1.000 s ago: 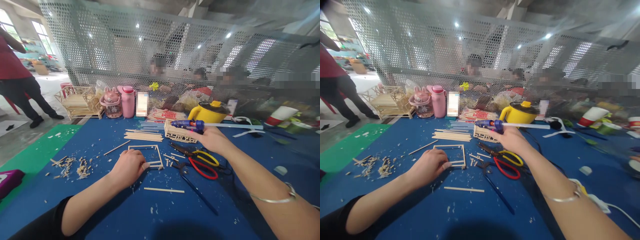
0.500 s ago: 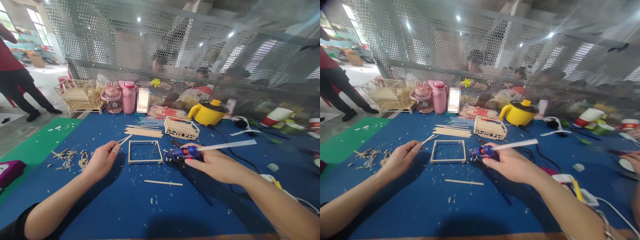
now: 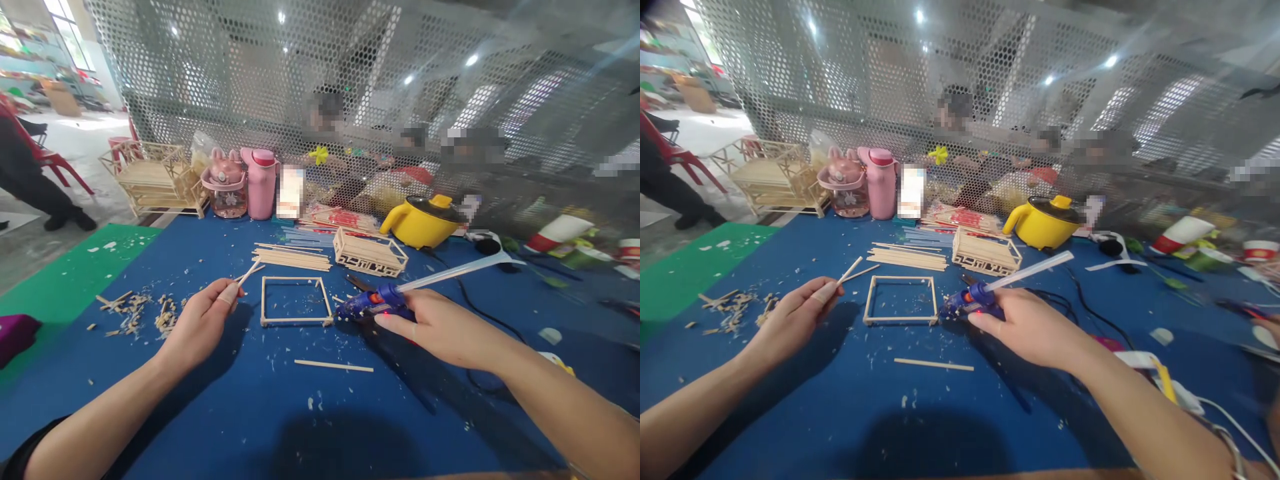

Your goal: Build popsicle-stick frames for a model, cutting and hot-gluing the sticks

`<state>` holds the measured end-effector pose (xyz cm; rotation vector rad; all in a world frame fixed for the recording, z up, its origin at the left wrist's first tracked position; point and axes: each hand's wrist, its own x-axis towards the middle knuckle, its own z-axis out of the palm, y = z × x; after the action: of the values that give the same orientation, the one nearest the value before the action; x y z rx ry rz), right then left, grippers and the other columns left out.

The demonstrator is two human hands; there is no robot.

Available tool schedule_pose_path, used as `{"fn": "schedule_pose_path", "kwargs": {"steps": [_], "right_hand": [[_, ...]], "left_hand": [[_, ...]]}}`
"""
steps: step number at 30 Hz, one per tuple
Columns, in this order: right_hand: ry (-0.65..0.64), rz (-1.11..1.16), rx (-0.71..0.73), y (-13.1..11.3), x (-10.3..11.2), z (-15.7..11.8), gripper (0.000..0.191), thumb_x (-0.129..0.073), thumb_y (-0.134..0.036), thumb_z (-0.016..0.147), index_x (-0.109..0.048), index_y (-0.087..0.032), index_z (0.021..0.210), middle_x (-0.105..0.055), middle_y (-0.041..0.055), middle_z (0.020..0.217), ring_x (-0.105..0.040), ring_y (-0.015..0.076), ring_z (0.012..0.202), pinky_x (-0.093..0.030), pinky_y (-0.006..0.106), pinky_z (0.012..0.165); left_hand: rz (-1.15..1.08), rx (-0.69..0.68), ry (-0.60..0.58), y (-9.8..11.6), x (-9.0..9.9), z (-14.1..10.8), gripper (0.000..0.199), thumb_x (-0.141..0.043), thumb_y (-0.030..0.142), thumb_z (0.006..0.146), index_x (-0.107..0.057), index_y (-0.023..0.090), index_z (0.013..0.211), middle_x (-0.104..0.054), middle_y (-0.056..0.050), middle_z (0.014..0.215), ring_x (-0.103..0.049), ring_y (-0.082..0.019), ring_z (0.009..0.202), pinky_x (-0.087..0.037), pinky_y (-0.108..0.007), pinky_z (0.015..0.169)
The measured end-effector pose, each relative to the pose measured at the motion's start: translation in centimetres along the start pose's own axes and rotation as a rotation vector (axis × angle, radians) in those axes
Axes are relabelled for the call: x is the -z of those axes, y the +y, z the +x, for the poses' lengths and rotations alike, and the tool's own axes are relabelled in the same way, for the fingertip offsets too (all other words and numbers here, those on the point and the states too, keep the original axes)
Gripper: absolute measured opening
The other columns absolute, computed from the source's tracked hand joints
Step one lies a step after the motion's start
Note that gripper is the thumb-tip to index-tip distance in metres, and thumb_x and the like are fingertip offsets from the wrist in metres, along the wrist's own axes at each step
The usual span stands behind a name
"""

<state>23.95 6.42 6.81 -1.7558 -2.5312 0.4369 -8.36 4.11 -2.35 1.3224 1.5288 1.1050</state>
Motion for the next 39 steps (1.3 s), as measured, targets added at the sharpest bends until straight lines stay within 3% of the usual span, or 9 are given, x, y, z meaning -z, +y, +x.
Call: {"fn": "schedule_pose_path", "kwargs": {"steps": [14, 26, 31, 35, 39], "right_hand": [[0.042, 0.021, 0.047, -0.2, 0.1, 0.1, 0.036, -0.052, -0.050, 0.079, -0.068, -0.025, 0.099, -0.072, 0.0055, 0.096, -0.065, 0.0279, 0.087, -0.051, 0.036, 0.077], [0.014, -0.091, -0.029, -0.6, 0.5, 0.0, 0.037, -0.047, -0.053, 0.081, -0.068, -0.024, 0.092, -0.072, 0.0064, 0.089, -0.066, 0.0283, 0.085, -0.051, 0.035, 0.068], [0.054, -0.053, -0.005, -0.2, 1.1, 0.0, 0.036, -0.050, -0.053, 0.081, -0.068, -0.028, 0.099, -0.072, 0.0034, 0.099, -0.065, 0.0291, 0.089, -0.052, 0.041, 0.077], [0.089, 0.049, 0.046, -1.8, 0.5, 0.8, 0.037, -0.049, -0.052, 0.083, -0.066, -0.031, 0.109, -0.068, 0.0010, 0.112, -0.062, 0.0291, 0.102, -0.049, 0.043, 0.089], [0.082, 0.131, 0.095, -4.5, -0.9, 2.3, 0.036, -0.050, -0.051, 0.083, -0.067, -0.032, 0.107, -0.069, 0.0007, 0.112, -0.062, 0.0277, 0.102, -0.050, 0.042, 0.090]], "left_hand": [[0.093, -0.022, -0.047, -0.1, 0.1, -0.3, 0.040, -0.040, 0.055, 0.085, -0.058, 0.019, 0.085, -0.036, 0.005, 0.058, -0.033, -0.012, 0.050, -0.026, -0.022, 0.044], [0.079, -0.036, -0.050, -0.3, 0.1, -0.1, 0.038, -0.040, 0.053, 0.086, -0.058, 0.020, 0.085, -0.035, 0.006, 0.057, -0.032, -0.011, 0.048, -0.026, -0.022, 0.043], [0.086, -0.031, -0.021, -0.2, -0.1, -0.1, 0.036, -0.040, 0.052, 0.087, -0.058, 0.020, 0.087, -0.037, 0.005, 0.058, -0.034, -0.011, 0.050, -0.027, -0.022, 0.045], [0.049, -0.018, 0.032, 0.1, -0.1, 0.0, 0.036, -0.041, 0.052, 0.086, -0.057, 0.021, 0.091, -0.038, 0.005, 0.060, -0.035, -0.011, 0.050, -0.027, -0.021, 0.045], [0.011, -0.006, 0.089, 0.3, 0.1, 0.1, 0.031, -0.043, 0.047, 0.085, -0.057, 0.021, 0.095, -0.042, 0.004, 0.063, -0.038, -0.012, 0.053, -0.030, -0.022, 0.047]]}}
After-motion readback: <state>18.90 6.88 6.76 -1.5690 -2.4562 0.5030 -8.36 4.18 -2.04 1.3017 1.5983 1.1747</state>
